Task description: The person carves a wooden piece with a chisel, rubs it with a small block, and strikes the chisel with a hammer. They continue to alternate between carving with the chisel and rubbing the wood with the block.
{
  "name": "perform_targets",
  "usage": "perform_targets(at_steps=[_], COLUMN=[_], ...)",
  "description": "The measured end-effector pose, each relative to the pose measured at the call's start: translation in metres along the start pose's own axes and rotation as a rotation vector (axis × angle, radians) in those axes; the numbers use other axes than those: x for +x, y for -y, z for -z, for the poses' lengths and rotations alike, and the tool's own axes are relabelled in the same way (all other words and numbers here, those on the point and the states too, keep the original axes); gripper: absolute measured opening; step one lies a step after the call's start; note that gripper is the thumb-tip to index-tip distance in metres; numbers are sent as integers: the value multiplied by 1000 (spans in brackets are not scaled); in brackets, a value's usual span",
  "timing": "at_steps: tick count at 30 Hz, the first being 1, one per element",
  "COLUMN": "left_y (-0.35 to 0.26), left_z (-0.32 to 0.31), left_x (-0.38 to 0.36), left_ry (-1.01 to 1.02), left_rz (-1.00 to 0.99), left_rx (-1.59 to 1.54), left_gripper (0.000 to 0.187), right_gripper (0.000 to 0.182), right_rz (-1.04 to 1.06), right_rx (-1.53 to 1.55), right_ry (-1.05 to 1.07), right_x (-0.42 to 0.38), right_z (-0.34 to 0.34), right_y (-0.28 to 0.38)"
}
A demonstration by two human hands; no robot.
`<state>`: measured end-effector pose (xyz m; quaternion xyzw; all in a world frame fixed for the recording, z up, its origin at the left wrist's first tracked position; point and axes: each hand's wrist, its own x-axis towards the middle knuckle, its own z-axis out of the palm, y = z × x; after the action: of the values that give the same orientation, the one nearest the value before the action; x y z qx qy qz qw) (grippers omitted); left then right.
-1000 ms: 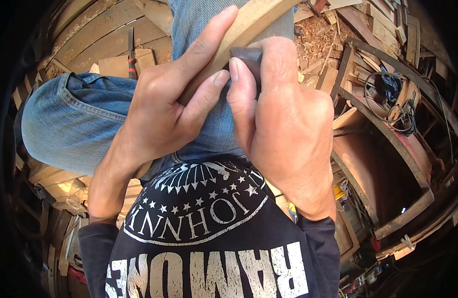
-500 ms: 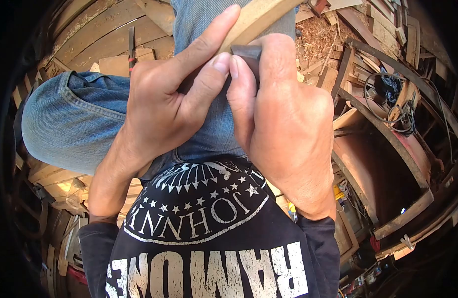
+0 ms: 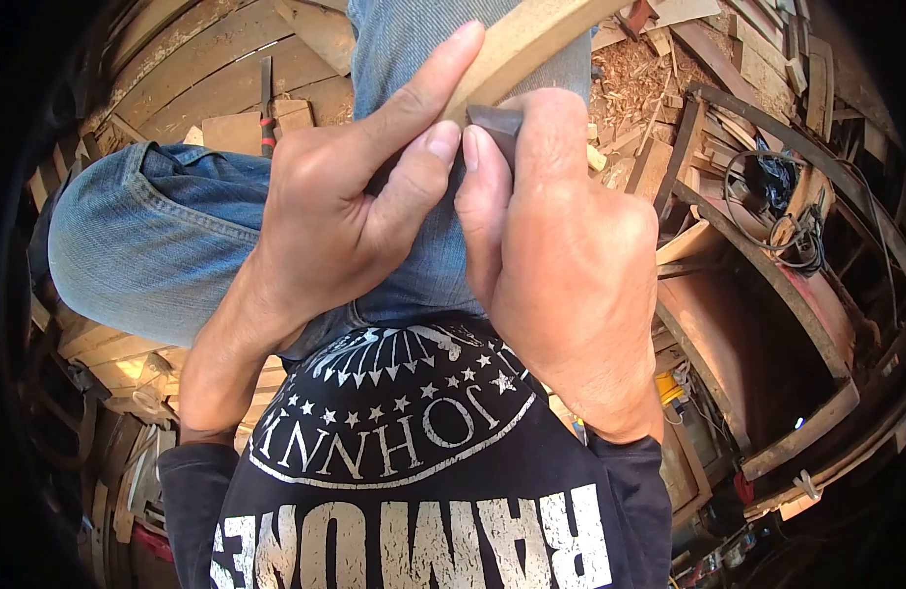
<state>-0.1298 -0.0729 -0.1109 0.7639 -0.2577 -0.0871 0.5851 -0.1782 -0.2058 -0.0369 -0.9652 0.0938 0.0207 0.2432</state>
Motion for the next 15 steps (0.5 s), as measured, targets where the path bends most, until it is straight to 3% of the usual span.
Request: perform_targets(at_steps=[15], left_y=[-3], left_z=[4], left_x=[1], left_ry=[39], left_rz=[32], left_rx=[-10], left_gripper=[48], right_gripper=[17], right_rz=[18], right_rx=[10], right_ry=[45], right_x=[-1], right_z=[0], right_y=[-4])
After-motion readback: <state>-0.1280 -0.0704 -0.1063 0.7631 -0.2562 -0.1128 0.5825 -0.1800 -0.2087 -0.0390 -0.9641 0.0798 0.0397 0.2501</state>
